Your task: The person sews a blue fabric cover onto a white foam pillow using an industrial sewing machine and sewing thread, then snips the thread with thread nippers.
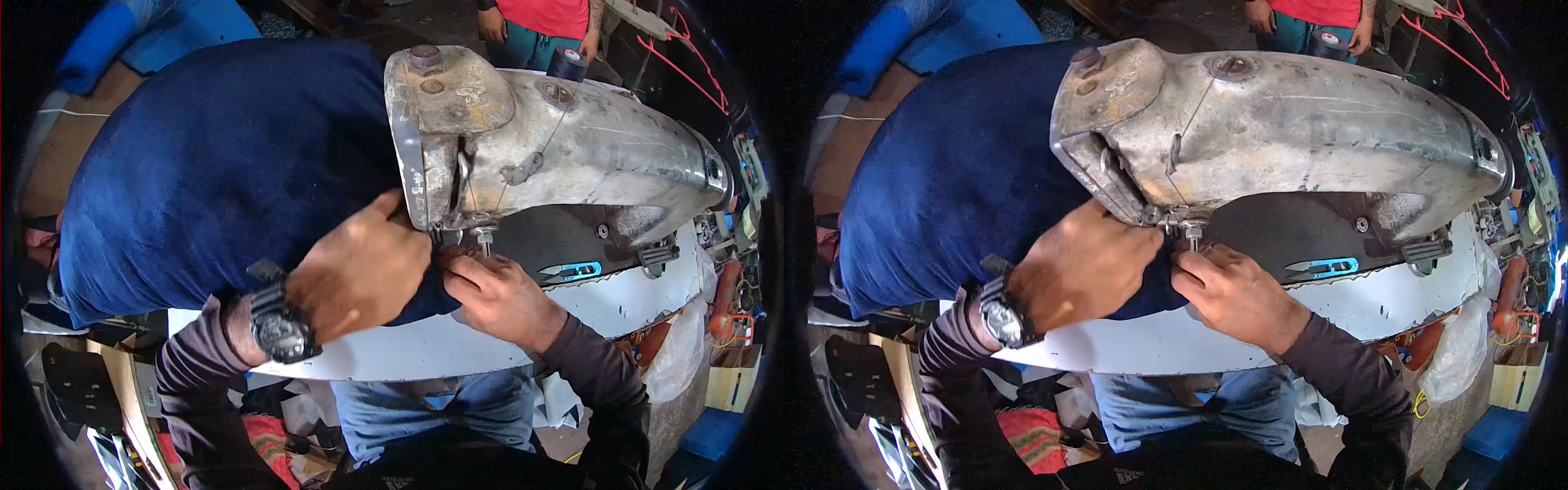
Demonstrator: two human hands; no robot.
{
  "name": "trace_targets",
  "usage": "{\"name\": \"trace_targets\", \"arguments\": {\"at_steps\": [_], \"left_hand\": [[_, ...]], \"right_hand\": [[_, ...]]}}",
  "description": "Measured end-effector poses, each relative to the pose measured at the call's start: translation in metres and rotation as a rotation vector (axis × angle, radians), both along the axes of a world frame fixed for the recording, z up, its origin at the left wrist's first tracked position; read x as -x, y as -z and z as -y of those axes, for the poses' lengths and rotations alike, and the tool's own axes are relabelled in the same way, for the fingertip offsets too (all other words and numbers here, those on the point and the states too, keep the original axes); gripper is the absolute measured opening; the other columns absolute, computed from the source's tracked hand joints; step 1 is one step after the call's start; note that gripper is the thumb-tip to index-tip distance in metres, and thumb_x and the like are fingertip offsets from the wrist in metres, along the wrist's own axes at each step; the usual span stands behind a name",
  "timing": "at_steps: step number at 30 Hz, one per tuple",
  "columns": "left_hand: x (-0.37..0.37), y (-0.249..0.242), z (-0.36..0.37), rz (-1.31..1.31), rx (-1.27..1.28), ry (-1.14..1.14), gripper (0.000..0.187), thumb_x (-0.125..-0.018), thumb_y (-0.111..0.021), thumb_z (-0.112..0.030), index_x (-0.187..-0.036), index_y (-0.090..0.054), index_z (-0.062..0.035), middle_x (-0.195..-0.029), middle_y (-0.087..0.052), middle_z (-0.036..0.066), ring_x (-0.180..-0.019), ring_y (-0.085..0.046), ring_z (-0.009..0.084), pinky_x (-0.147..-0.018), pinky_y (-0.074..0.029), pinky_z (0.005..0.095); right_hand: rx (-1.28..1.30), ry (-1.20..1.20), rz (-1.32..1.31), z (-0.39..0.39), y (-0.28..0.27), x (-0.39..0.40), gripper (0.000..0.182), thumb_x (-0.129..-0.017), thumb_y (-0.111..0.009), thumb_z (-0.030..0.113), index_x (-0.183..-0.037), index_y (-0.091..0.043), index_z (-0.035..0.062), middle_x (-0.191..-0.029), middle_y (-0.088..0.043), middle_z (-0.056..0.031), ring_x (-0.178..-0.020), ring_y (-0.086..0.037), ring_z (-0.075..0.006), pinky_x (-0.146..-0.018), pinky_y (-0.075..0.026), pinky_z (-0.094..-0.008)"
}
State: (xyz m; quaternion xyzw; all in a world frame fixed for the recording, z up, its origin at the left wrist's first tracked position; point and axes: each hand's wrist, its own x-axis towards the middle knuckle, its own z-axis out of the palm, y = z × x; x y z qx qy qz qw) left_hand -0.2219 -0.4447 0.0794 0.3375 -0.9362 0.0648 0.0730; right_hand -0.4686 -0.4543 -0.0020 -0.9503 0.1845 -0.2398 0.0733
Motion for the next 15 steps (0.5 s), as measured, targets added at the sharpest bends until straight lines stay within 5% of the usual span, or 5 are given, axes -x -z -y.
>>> {"name": "trace_targets", "arguments": {"at_steps": [2, 6, 15], "left_hand": [[-0.004, -0.003, -0.017, 0.036, -0.013, 0.175, 0.036, -0.091, -0.073, -0.021, -0.115, -0.077, 0.0054, -0.115, -0.08, 0.022, -0.116, -0.076, 0.0345, -0.109, -0.056, 0.0501], [0.004, 0.007, -0.052, -0.057, -0.087, -0.059, 0.046, -0.089, -0.079, -0.028, -0.118, -0.078, 0.007, -0.126, -0.078, 0.022, -0.13, -0.07, 0.0337, -0.124, -0.045, 0.0525], [-0.006, 0.026, -0.051, 0.144, 0.101, 0.025, 0.033, -0.091, -0.07, -0.019, -0.118, -0.082, -0.0055, -0.131, -0.078, 0.008, -0.137, -0.067, 0.0244, -0.13, -0.039, 0.0508]], "right_hand": [[0.047, -0.017, 0.046, -0.003, 0.002, 0.002, 0.023, -0.083, -0.077, 0.008, -0.104, -0.07, 0.0029, -0.122, -0.065, -0.0128, -0.112, -0.071, -0.0299, -0.101, -0.062, -0.0441], [0.149, -0.053, 0.054, -0.01, 0.004, 0.008, 0.024, -0.086, -0.076, 0.011, -0.108, -0.074, 0.0028, -0.124, -0.067, -0.0117, -0.117, -0.068, -0.0269, -0.1, -0.062, -0.0424], [0.152, -0.07, -0.065, -0.02, 0.005, 0.006, 0.032, -0.089, -0.075, 0.017, -0.115, -0.075, -0.001, -0.121, -0.066, -0.0119, -0.117, -0.063, -0.0247, -0.096, -0.064, -0.0373]]}}
